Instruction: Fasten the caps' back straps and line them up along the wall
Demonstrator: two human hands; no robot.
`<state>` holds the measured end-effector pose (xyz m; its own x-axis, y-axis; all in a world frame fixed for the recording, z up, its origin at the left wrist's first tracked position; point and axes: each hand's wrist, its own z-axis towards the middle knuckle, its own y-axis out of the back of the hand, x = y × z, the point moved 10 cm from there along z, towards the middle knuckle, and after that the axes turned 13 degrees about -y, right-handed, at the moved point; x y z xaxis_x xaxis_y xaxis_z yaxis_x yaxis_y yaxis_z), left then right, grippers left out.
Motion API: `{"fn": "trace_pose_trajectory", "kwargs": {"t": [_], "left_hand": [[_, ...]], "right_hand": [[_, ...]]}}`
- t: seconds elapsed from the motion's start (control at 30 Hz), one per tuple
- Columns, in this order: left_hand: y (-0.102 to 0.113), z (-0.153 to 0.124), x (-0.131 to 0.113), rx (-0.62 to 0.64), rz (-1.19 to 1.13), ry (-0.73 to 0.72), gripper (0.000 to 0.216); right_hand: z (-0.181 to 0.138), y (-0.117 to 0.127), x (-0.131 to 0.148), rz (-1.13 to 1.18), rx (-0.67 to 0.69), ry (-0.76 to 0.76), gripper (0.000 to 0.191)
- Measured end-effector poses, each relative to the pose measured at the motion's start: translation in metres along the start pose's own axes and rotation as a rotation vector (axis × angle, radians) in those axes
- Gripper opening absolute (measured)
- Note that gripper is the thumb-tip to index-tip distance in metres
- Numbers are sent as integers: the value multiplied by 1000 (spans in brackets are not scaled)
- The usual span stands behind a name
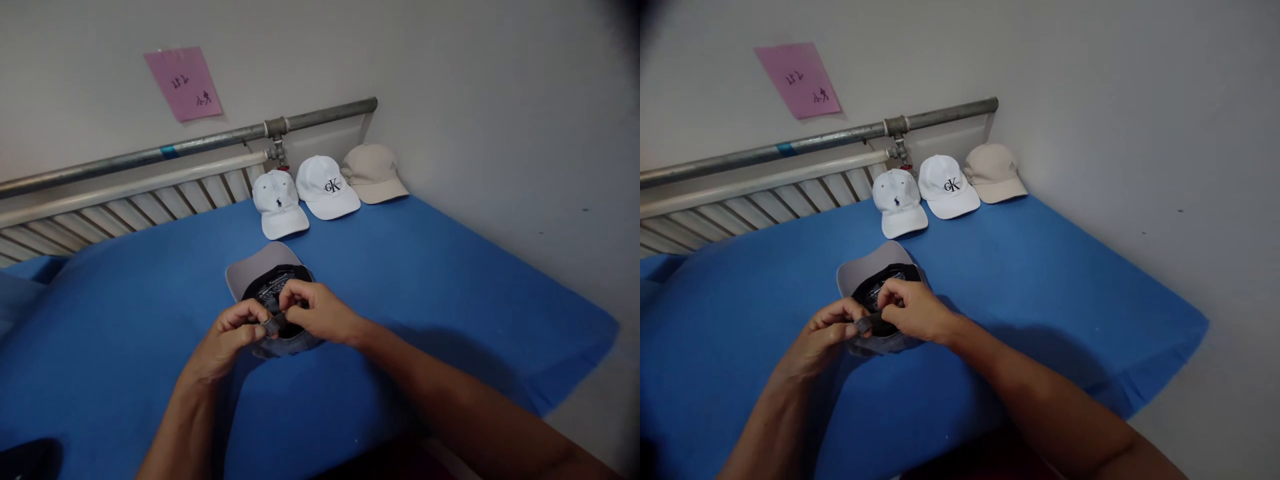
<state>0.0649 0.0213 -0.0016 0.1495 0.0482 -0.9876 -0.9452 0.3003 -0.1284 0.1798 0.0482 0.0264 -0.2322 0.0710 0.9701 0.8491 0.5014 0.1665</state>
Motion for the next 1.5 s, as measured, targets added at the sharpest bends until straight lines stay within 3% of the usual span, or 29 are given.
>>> {"fn": "trace_pose_trajectory", "kwargs": {"t": [0.07,0.2,0.33,0.57,0.73,1.03,1.2,1.5], "left_hand": [[2,0,0,-26,9,10,3],[5,0,7,-68,23,86,10],[5,-1,12,-91,5,142,17],[4,0,9,-66,29,124,11],[9,2,1,-110,64,48,13],[13,2,-9,-163,46,-56,9],[8,2,-7,-83,116,-12,3],[11,2,4,-147,46,60,4]], "right_hand": [[-4,1,7,1,13,68,13],[-17,-3,29,-124,26,336,34],[-23,-9,35,-257,-10,494,24],[-24,-13,34,-336,-27,561,21],[-23,-5,32,-283,-106,528,21],[-29,-2,37,-260,-183,602,19],[-31,-4,40,-288,-162,622,19],[-35,-8,41,-332,-191,725,23]]}}
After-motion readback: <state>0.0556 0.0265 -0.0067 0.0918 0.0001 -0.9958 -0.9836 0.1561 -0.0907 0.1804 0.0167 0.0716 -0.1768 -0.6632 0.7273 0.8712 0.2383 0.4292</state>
